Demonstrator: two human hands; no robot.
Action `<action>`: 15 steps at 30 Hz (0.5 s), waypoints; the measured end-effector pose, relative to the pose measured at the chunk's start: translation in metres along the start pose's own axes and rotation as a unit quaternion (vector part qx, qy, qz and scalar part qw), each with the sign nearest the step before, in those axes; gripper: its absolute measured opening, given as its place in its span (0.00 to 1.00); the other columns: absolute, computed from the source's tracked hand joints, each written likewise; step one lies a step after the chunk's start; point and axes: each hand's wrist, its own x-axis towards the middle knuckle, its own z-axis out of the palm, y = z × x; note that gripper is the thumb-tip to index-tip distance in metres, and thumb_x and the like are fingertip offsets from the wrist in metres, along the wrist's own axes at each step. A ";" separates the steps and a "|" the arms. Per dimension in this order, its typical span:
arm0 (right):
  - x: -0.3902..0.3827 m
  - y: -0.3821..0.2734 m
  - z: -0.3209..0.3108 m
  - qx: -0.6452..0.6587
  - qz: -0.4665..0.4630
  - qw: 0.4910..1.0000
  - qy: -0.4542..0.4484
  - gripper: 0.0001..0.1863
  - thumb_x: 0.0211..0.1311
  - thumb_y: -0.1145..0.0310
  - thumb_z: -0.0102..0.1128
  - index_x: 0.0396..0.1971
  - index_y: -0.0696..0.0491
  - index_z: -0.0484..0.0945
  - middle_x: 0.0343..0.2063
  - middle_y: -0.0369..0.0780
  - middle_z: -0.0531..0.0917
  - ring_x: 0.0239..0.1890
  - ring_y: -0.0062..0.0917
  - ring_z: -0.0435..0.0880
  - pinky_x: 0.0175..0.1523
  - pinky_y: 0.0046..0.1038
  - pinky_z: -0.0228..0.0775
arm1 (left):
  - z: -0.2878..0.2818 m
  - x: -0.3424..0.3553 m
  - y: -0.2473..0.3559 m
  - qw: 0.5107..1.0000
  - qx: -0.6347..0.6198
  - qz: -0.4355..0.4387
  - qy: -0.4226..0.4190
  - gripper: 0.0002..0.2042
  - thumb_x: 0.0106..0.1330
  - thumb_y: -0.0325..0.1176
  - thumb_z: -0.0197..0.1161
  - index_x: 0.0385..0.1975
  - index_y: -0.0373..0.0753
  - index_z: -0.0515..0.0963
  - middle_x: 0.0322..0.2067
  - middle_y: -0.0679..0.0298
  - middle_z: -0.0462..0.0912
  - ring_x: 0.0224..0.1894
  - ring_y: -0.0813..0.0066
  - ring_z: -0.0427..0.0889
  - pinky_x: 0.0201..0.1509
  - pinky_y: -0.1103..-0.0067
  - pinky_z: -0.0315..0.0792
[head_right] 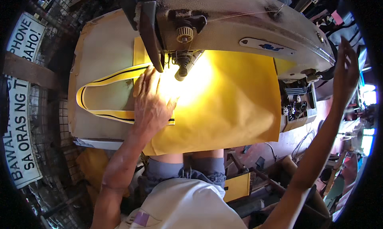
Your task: Sewing a yellow tote bag and attaching black-and-yellow handles using an industrial sewing machine.
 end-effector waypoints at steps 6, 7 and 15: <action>0.088 0.110 0.088 -0.065 -0.026 0.985 -0.161 0.20 0.71 0.55 0.53 0.54 0.50 0.80 0.52 0.46 0.81 0.53 0.37 0.80 0.60 0.35 0.70 | -0.002 0.000 0.000 1.000 0.014 -0.007 -0.011 0.33 0.59 0.43 0.67 0.61 0.29 0.68 0.60 0.50 0.65 0.69 0.50 0.59 0.74 0.56 0.50; 0.090 0.128 0.099 -0.053 -0.059 0.972 -0.222 0.20 0.71 0.56 0.52 0.53 0.51 0.80 0.51 0.46 0.82 0.52 0.37 0.80 0.60 0.35 0.69 | -0.002 0.000 -0.001 1.000 0.026 -0.001 -0.017 0.34 0.59 0.43 0.67 0.62 0.29 0.67 0.62 0.50 0.64 0.69 0.50 0.59 0.74 0.56 0.50; 0.076 0.166 0.082 -0.071 -0.220 0.920 -0.315 0.19 0.67 0.68 0.51 0.56 0.55 0.77 0.52 0.47 0.80 0.50 0.43 0.80 0.58 0.34 0.70 | 0.004 0.002 -0.001 0.998 0.032 -0.036 -0.030 0.37 0.59 0.45 0.66 0.64 0.28 0.63 0.66 0.47 0.62 0.70 0.53 0.59 0.76 0.59 0.48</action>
